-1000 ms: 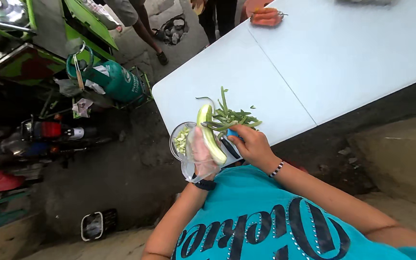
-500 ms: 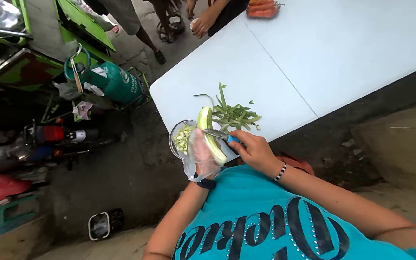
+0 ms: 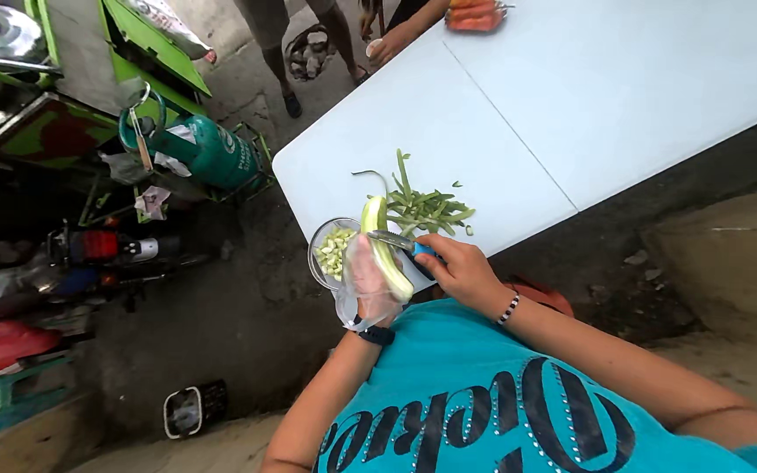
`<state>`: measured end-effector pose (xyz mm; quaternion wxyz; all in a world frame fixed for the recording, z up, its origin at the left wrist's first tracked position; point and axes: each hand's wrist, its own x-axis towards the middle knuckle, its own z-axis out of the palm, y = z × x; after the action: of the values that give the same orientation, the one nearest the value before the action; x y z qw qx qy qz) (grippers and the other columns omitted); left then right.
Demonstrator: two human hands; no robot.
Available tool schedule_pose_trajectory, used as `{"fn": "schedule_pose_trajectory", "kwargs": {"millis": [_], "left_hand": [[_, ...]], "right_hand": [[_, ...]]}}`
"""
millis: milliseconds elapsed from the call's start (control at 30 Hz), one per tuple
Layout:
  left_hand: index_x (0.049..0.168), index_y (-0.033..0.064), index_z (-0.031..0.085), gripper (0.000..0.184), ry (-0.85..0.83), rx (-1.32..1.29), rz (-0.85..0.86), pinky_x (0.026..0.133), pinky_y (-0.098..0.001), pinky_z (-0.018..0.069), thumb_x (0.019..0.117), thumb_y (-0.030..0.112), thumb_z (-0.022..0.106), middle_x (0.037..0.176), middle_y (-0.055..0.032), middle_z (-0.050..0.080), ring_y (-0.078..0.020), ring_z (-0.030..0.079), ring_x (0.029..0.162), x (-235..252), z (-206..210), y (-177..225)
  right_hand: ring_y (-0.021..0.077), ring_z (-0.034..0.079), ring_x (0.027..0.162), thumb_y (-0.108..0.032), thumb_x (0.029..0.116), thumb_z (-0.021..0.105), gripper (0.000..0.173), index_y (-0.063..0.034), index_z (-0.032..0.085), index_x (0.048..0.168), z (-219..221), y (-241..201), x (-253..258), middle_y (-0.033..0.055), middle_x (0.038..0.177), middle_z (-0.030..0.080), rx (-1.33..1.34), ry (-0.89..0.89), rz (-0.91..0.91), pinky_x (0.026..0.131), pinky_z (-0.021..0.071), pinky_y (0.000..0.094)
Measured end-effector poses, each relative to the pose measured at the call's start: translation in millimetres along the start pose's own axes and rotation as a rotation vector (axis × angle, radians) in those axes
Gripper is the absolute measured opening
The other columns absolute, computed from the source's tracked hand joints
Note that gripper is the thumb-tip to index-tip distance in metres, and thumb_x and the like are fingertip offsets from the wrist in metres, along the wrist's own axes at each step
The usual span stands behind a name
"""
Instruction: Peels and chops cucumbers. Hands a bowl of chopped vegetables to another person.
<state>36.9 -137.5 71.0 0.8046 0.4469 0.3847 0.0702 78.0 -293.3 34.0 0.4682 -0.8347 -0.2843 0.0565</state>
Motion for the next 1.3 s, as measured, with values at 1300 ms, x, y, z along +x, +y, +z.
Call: {"fn": "schedule_pose_trajectory", "kwargs": {"millis": [1300], "left_hand": [[0.102,0.0072,0.056,0.055,-0.205,-0.172,-0.188,0.049,-0.0267,0.051,0.1083,0.053,0.026,0.071,-0.0058,0.057,-0.014,0.057,0.055,-3.0,-11.8,-4.3]], "right_hand": [[0.0315,0.062,0.07,-0.035,0.1096,0.048,0.036,-0.0052,0.063,0.121,24.6,68.1,19.3,0.0157,0.083,0.064,0.136,-0.213,0.576,0.068,0.0533,0.0544]]}}
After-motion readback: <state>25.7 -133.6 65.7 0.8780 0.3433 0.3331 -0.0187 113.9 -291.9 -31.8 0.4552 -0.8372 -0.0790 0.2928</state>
